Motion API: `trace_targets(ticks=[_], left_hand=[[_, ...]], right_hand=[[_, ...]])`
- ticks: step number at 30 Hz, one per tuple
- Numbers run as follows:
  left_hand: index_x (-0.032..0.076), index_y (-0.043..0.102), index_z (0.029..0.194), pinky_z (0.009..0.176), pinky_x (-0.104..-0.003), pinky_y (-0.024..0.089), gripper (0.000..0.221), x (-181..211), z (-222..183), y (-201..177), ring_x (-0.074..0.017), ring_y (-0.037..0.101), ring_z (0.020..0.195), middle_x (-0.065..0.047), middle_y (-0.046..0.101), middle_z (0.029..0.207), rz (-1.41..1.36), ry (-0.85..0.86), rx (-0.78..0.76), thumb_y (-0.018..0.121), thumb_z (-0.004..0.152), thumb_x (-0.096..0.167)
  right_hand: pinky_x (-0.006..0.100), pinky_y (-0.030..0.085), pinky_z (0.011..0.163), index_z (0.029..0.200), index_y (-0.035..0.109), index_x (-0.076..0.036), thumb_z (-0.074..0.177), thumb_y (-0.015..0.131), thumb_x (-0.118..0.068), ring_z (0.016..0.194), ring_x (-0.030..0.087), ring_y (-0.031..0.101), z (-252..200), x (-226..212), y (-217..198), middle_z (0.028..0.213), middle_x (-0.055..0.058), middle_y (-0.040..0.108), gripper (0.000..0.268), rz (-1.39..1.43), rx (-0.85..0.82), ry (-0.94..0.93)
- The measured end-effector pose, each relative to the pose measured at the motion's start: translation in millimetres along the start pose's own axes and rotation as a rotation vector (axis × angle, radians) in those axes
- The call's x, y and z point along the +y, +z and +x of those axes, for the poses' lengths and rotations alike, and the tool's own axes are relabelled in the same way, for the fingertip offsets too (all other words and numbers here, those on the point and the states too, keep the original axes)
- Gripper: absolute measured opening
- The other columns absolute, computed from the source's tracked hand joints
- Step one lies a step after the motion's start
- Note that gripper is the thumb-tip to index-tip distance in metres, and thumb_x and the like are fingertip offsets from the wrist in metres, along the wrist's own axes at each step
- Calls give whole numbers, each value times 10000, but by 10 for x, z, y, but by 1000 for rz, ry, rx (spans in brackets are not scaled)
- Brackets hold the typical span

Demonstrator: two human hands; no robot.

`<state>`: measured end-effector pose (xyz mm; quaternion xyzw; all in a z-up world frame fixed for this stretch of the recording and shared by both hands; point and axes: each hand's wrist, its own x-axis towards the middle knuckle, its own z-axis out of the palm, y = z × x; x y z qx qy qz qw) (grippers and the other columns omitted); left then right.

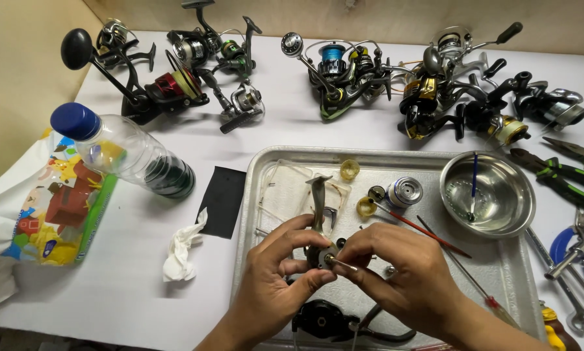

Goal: Disassembling and reassembling a fishing reel to maintain or repair the internal mechanism

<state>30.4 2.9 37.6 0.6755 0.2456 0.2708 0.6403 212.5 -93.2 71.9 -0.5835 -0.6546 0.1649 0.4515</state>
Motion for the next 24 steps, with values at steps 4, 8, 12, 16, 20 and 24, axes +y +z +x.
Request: trace_targets(ticks=[4,8,12,16,20,24], left_hand=[[199,716,1145,911,-490,702,307,-26,4,3,-316,539,1443,-232,601,1413,16,-13,2,764,862,309],[207,719,1209,909,-436,703,373,-62,1,7,-263,699,1246,-190,575,1431,4,-2,6,783,857,309],[195,736,1167,925,-425,707,312,-33,0,14,-242,719,1186,-189,574,1413,8,37,-11,776,871,285],[174,718,1154,930,-431,708,290,25,21,29,-246,711,1198,-208,583,1397,12,77,-27,768,882,260],[182,720,1151,918,-430,711,301,32,31,29,-255,726,1175,-223,580,1406,65,82,-34,776,872,277],[197,716,1157,927,-431,705,300,36,27,30,-259,732,1179,-226,578,1412,69,70,-51,773,874,279]], right_hand=[[236,560,628,848,723,-104,821,814,-124,639,108,691,6,-15,-11,761,1,744,98,52,22,51],[240,583,648,873,729,-95,858,766,-155,656,122,715,-24,-28,-33,811,13,765,72,43,18,28],[255,594,664,896,716,-83,868,750,-130,679,139,715,-46,-25,-43,832,18,759,65,8,22,-29],[271,571,676,896,674,-70,902,706,-123,675,157,684,-30,-39,-63,825,24,719,62,-48,16,-110],[325,570,704,879,611,-43,924,681,-117,703,219,669,-34,-22,-68,817,61,685,112,-119,0,-204],[314,591,724,960,641,-36,914,697,-97,764,222,708,-54,-24,-87,881,76,719,96,-109,-3,-210]])
